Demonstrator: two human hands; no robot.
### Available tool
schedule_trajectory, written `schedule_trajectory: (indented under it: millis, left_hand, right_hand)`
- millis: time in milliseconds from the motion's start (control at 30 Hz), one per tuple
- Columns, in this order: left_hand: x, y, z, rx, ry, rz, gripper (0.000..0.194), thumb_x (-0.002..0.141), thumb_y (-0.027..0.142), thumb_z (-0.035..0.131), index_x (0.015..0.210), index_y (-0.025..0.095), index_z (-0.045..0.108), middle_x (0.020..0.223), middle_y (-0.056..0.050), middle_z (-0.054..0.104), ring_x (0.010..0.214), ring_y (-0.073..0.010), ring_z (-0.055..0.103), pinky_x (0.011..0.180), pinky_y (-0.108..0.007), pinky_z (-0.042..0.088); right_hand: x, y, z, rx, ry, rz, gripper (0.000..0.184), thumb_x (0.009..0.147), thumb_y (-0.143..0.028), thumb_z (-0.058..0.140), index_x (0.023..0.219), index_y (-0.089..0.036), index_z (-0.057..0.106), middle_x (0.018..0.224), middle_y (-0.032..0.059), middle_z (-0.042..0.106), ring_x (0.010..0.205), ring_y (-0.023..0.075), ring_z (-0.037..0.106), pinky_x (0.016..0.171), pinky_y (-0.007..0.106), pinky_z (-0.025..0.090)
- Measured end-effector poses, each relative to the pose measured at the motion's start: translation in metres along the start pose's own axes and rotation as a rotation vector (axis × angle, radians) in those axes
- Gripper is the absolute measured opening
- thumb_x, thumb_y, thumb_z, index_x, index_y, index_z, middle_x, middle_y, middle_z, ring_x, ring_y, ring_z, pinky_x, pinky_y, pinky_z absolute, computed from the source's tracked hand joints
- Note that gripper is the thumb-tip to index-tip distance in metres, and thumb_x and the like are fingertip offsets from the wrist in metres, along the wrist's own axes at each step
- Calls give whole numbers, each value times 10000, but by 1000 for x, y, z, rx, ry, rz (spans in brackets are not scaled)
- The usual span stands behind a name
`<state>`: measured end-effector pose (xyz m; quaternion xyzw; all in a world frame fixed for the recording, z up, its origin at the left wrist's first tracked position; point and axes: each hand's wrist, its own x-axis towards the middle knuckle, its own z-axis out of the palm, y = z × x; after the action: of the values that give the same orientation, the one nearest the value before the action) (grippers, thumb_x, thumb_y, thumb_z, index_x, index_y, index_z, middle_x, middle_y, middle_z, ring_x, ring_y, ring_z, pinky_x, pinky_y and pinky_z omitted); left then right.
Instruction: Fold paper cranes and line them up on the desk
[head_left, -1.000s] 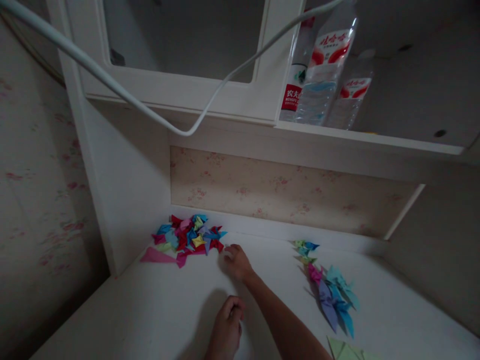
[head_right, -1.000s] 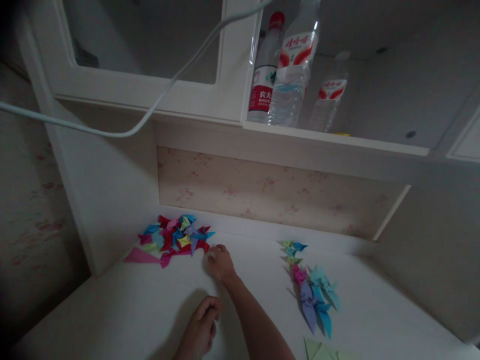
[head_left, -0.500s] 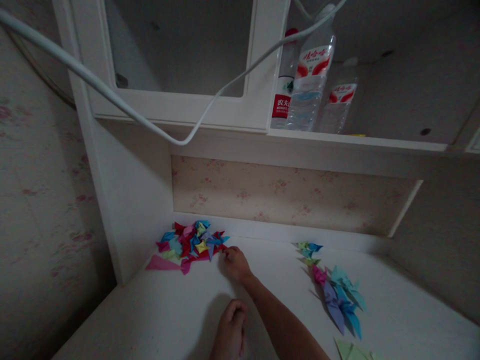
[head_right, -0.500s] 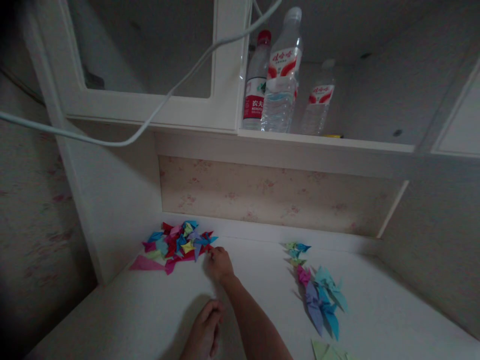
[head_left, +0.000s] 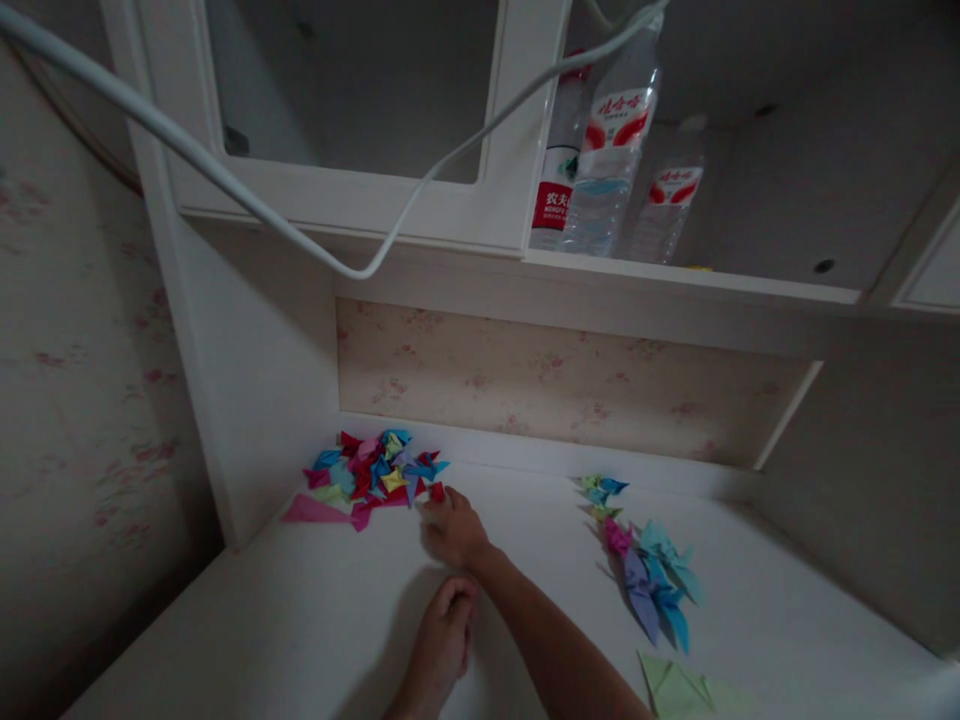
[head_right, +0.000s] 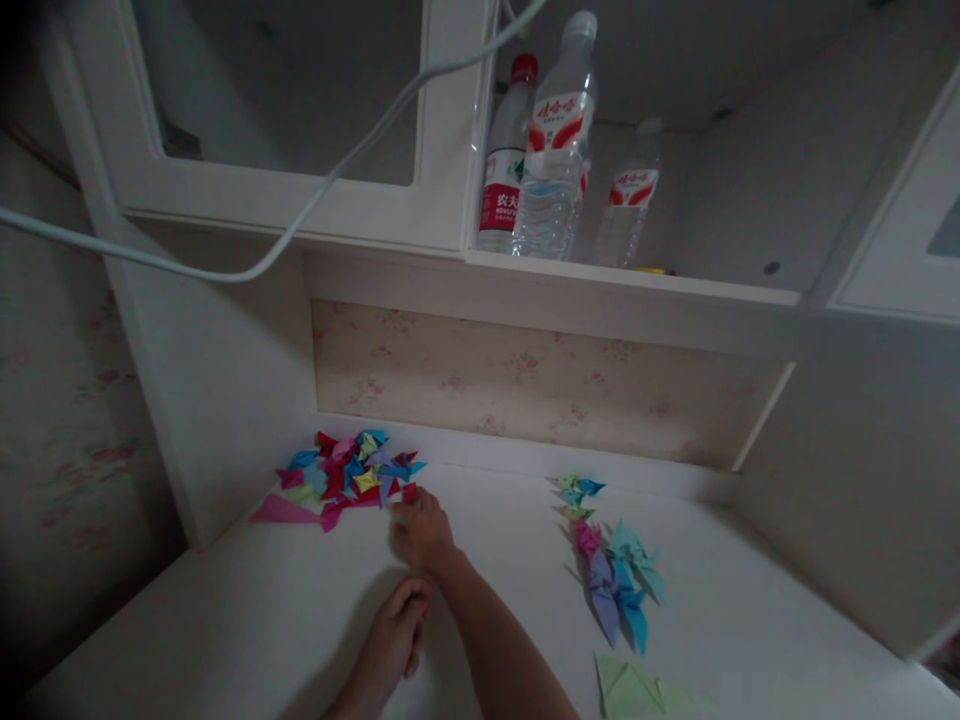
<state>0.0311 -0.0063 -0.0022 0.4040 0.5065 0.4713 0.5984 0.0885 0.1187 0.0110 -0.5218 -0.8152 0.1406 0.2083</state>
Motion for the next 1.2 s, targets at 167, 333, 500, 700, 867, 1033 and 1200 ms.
schedule_trajectory:
  millis: [167,333,500,700,867,1033,1200]
  left_hand:
    - [2,-1,-3,-12,-15,29,264,663,447,494,759,201,486,552,90,416,297,-25,268,289,-173,144]
    - [4,-3,-6,8,-25,16,305,660,476,506,782,197,494,574,83,417,301,-31,282,278,-174,159]
    - [2,-1,-6,28,-5,60,295,693,465,477,801,191,490,597,77,425,312,-27,291,278,-160,163]
    - [-1,0,-6,45,-21,91,378,755,520,460,948,197,490,691,61,463,327,-25,327,287,-154,170]
    - [-15,6,-1,207,-139,153,484,811,559,466,1090,170,536,745,13,577,352,-36,331,336,-182,221]
    - [-26,13,2,396,-226,373,338,821,475,554,857,169,691,806,-39,637,632,-127,538,581,-217,408]
    - [-28,17,1,422,-185,387,325,816,467,559,788,182,714,802,-48,640,732,-167,566,658,-228,424]
  right_hand:
    - [31,-7,2,21,17,96,386,804,-291,504,1173,-244,607,1243,126,554,1182,324,454,923,498,379]
    - [27,0,-2,187,105,156,365,788,-238,531,1142,-215,618,1124,100,630,1030,247,571,906,374,410]
    - [-17,7,-16,423,220,211,355,855,-345,485,1177,-216,559,1041,60,661,923,185,613,829,297,466]
    - [-109,11,-38,1128,229,318,452,826,-588,514,1016,-191,614,898,58,651,648,142,614,632,289,491]
    - [-169,14,-45,1289,201,292,418,771,-600,605,888,-199,610,791,27,617,525,108,557,527,253,437]
    - [-189,21,-38,1319,201,224,382,789,-583,599,877,-212,576,799,30,624,504,105,545,510,253,419]
    - [-189,24,-36,1285,195,231,393,819,-587,554,868,-197,567,772,29,627,448,92,521,444,230,388]
